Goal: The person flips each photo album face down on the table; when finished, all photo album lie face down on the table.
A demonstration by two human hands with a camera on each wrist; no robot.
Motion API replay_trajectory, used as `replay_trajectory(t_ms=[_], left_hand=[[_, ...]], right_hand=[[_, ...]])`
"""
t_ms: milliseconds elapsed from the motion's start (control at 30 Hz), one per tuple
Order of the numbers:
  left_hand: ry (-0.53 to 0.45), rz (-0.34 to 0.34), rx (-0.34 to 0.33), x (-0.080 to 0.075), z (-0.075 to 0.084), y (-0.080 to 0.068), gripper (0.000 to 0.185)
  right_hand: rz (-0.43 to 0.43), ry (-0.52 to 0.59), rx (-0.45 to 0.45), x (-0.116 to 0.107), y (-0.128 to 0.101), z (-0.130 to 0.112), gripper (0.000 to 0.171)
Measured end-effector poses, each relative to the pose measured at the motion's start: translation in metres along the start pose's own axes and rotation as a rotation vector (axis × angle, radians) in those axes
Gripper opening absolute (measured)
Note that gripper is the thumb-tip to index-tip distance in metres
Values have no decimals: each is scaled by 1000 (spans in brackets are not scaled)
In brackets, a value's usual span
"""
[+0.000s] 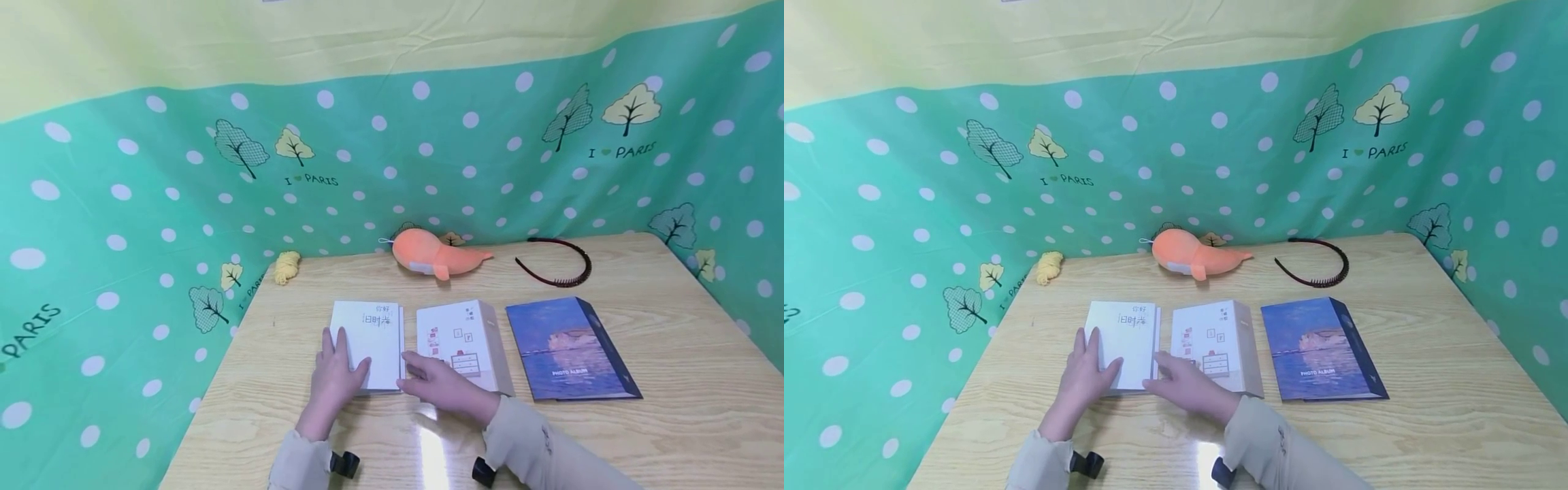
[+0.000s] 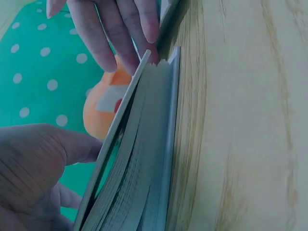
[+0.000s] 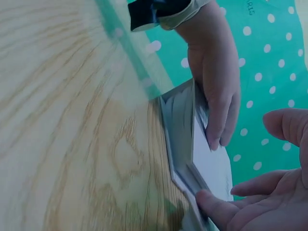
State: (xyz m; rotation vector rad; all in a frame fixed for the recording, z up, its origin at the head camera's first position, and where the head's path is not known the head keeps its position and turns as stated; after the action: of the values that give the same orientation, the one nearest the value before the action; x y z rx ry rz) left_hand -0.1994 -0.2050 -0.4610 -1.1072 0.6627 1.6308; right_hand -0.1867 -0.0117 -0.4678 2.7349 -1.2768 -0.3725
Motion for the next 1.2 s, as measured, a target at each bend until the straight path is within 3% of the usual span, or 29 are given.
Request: replay_trajectory(t_ms=[200, 400, 633, 733, 1000, 1200], left_hand=[[33, 5, 12, 1, -1, 0, 86], [34, 6, 0, 3, -3, 1, 86], [18, 10, 1, 3, -3, 2, 87], [13, 5, -9, 3, -4, 2, 87], [-17, -1, -37, 2, -7, 4, 87], [-20, 10, -36, 1, -7, 4, 87]], right_hand=[[60, 115, 128, 6, 3, 5, 69], [100, 214, 166, 10, 2, 5, 61], [255, 469, 156, 6, 3, 9, 47], [291, 526, 149, 6, 3, 12, 43], [386, 645, 135, 5, 1, 10, 39], [446, 667, 116, 2, 0, 12, 39]])
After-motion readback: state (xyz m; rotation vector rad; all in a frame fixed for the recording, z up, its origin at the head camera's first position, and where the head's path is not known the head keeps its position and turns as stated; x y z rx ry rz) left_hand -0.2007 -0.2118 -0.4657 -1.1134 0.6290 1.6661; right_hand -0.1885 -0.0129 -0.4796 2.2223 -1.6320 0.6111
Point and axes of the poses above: each hand's wrist, its own y-axis towards the middle knuckle, its own x-axis out of the palm, z = x × y, the point moved 6 cm from there along y, towards the middle knuckle, and after that the axes turned 15 degrees about -x, right-handed, at the moved point
